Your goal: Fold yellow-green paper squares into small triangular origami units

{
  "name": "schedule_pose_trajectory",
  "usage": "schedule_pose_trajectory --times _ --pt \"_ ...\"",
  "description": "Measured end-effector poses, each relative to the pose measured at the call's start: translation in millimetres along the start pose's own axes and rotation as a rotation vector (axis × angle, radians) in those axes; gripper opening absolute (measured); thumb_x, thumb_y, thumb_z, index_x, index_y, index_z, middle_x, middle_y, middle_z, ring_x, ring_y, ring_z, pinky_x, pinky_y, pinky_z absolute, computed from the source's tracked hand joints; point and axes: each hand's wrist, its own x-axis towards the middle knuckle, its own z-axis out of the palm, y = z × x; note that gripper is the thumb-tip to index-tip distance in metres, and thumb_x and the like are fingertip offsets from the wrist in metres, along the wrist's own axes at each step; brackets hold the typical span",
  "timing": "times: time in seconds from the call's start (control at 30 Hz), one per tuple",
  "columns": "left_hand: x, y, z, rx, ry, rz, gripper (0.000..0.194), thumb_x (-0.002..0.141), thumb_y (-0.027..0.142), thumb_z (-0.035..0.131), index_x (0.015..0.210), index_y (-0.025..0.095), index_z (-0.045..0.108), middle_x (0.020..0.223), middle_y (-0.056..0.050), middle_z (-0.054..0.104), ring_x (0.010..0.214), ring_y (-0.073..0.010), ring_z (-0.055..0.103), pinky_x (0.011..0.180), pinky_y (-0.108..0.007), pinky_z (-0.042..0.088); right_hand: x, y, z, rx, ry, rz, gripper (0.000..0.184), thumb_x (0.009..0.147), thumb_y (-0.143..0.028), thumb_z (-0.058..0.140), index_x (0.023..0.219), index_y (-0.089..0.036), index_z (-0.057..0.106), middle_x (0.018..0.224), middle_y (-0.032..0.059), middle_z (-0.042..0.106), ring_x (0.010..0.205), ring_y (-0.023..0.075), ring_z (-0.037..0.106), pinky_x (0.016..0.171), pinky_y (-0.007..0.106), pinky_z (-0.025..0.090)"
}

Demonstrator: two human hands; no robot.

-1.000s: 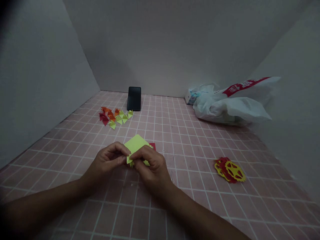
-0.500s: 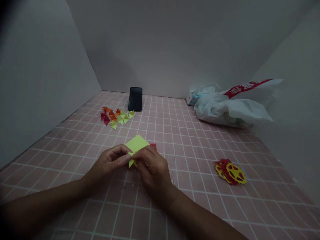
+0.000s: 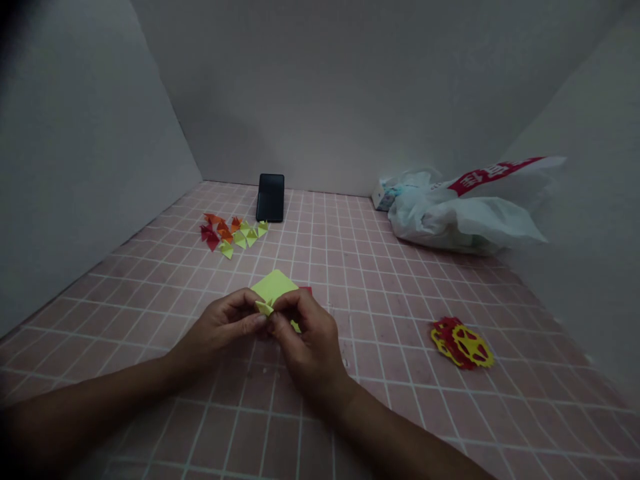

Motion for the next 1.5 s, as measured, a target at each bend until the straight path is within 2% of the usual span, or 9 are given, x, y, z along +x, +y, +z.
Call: schedule_pose_trajectory --times 0.23,0.43,0.67,0.9,1.07,1.23,1.5 --pt "1 -1 -0.6 0.048 0.014 0.012 0.016 0.082 0.026 0.068 0.079 0.016 0.056 0.074 0.001 0.065 0.070 -0.0114 0.060 0.068 -0.025 0.047 6 0 -1 0.223 -0.059 0.168 0.006 0.087 -0.025 0.060 0.087 -0.021 0.057 0.077 -0.0013 0.060 0.068 0.0117 0.060 0.065 0.027 0.051" --pt "0 -2 -1.8 0.221 0.037 0.019 0.015 0.083 0.027 0.066 0.079 0.016 0.057 0.075 -0.001 0.064 0.072 -0.0132 0.061 0.070 -0.027 0.046 8 4 -1 0.150 -0.076 0.206 0.015 0.083 -0.029 0.065 0.077 -0.019 0.057 0.071 -0.0011 0.059 0.064 0.0114 0.056 0.060 0.025 0.045" --pt "3 -1 -1.5 0.049 0.015 -0.103 0.019 0.075 0.024 0.070 0.083 0.016 0.055 0.074 -0.001 0.065 0.070 -0.0137 0.062 0.070 -0.029 0.047 11 3 -1 0.192 0.019 0.268 0.018 0.082 -0.032 0.066 0.074 -0.019 0.056 0.061 -0.0027 0.060 0.057 0.0116 0.056 0.059 0.026 0.046" --pt "2 -3 -4.0 -0.021 0.008 -0.158 0.020 0.080 0.032 0.068 0.085 0.015 0.058 0.082 -0.003 0.067 0.072 -0.0142 0.065 0.074 -0.031 0.051 11 7 -3 0.109 0.043 0.259 0.018 0.081 -0.031 0.066 0.073 -0.019 0.056 0.065 -0.0016 0.059 0.059 0.0120 0.055 0.058 0.026 0.044" --pt "3 -4 -1.9 0.019 0.052 -0.121 0.022 0.076 0.028 0.073 0.084 0.016 0.057 0.071 0.001 0.064 0.068 -0.0119 0.062 0.070 -0.026 0.047 10 6 -2 0.043 0.012 0.213 0.018 0.080 -0.029 0.067 0.072 -0.020 0.054 0.070 -0.0008 0.057 0.064 0.0133 0.053 0.058 0.026 0.042" --pt "3 0 -0.3 0.018 0.089 -0.059 0.022 0.076 0.028 0.073 0.079 0.016 0.055 0.074 0.002 0.063 0.068 -0.0105 0.062 0.068 -0.024 0.049 9 6 -1 0.014 -0.024 0.178 0.017 0.080 -0.028 0.066 0.071 -0.020 0.053 0.070 -0.0004 0.057 0.064 0.0141 0.053 0.058 0.027 0.042" --pt "2 0 0.0 0.079 0.168 0.035 0.020 0.075 0.025 0.073 0.080 0.016 0.056 0.074 0.000 0.067 0.068 -0.0133 0.066 0.068 -0.027 0.054 10 8 2 0.264 -0.005 0.281 0.023 0.076 -0.028 0.072 0.067 -0.020 0.053 0.064 -0.0016 0.061 0.060 0.0124 0.056 0.058 0.027 0.044"
